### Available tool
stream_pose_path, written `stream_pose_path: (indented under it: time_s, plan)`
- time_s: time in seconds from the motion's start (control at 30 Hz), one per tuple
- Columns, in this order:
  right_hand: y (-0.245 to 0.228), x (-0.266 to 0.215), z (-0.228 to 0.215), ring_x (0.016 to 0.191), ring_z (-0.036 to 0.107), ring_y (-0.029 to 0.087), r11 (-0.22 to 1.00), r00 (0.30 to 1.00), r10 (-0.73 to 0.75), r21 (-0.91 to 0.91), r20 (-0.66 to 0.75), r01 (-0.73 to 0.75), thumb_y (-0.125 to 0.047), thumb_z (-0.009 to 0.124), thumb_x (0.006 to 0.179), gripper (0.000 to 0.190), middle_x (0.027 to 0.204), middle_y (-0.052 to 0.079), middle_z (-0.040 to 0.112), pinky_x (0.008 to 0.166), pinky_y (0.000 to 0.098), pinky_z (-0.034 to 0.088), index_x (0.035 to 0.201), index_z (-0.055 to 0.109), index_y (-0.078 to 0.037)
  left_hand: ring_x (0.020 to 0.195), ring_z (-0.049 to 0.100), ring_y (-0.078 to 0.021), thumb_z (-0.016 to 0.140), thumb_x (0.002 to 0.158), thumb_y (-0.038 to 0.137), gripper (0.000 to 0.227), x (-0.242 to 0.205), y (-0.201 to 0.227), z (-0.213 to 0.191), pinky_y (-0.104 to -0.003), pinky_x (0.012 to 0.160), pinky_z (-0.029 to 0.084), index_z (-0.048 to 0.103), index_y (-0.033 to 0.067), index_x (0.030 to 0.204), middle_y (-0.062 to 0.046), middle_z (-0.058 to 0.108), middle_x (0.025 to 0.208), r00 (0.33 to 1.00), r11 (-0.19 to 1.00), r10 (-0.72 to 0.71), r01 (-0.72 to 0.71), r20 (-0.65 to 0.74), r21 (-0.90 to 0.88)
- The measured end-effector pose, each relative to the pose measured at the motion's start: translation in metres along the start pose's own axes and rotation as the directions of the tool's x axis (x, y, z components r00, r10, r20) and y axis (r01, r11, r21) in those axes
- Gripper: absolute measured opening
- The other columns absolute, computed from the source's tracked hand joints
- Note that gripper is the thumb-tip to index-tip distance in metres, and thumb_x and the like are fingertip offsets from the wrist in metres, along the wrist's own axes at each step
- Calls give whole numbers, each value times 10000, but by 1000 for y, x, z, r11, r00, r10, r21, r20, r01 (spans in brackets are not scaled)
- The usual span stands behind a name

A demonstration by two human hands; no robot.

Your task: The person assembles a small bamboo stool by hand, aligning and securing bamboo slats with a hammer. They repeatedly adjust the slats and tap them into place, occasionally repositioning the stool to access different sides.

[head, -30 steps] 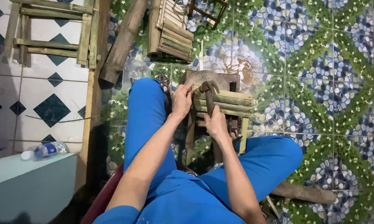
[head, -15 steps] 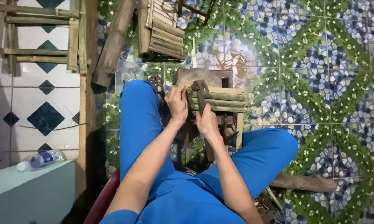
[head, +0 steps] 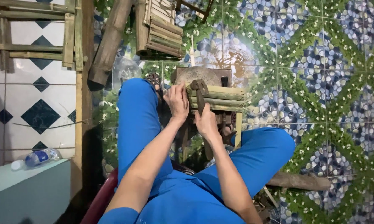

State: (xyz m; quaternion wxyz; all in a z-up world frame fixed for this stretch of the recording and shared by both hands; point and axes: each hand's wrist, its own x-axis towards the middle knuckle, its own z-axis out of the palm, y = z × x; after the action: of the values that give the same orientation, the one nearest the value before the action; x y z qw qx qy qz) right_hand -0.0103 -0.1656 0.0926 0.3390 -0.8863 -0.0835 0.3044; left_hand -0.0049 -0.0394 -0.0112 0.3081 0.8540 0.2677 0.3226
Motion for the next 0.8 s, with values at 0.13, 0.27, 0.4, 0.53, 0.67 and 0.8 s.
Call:
stream_pose_path:
  time_s: [0.13, 0.27, 0.4, 0.53, 0.67, 0.8]
  plan:
    - [13, 11, 7, 982, 697, 538, 1000, 1000, 5, -3, -20, -6, -132, 533, 1048, 598, 1172, 456, 612, 628, 575, 598, 1483, 271, 185, 931, 542, -195, 572, 1054, 235, 120, 0, -4, 2, -418, 886, 383, 634, 216, 1156, 46, 516, 982, 1000, 999, 8, -8, 9, 36]
    - [8, 9, 5, 872, 721, 498, 999, 999, 22, 29, -48, -21, -124, 533, 1038, 539, 1073, 444, 637, 540, 510, 603, 1452, 334, 157, 906, 526, -203, 598, 1014, 232, 112, 1, -4, 0, -435, 855, 379, 617, 223, 1124, 35, 495, 958, 1000, 998, 13, -14, 21, 66]
    - [14, -2, 4, 779, 730, 437, 998, 995, -63, 4, -81, 64, -162, 550, 1048, 398, 970, 358, 676, 425, 436, 534, 1322, 453, 110, 886, 528, -212, 591, 1021, 199, 80, 4, 5, -8, -429, 848, 374, 636, 202, 1087, 30, 501, 938, 1000, 996, 21, -21, 6, 89]
    - [-20, -32, -6, 845, 722, 468, 990, 979, -140, 3, -149, 142, -151, 539, 1072, 395, 985, 370, 671, 511, 511, 553, 1348, 442, 115, 910, 529, -223, 591, 1038, 203, 60, 7, 11, -13, -426, 850, 361, 644, 174, 1040, 18, 501, 905, 1000, 998, -6, 6, -14, 56]
    - [-19, -30, -3, 948, 711, 491, 982, 970, -188, -59, -156, 181, -164, 552, 1068, 437, 1068, 387, 661, 624, 532, 610, 1350, 434, 149, 925, 530, -184, 614, 1018, 258, 61, 4, 4, -5, -406, 853, 341, 612, 205, 988, 52, 502, 906, 1000, 998, -17, 17, 4, 54]
    - [-33, -15, -8, 1095, 672, 496, 996, 998, -43, -85, -41, 40, -198, 513, 1078, 589, 1212, 416, 605, 744, 568, 608, 1468, 307, 192, 881, 520, -219, 649, 987, 211, 104, 8, 5, -2, -413, 813, 355, 557, 196, 942, 20, 477, 875, 1000, 996, -10, 12, -26, 89]
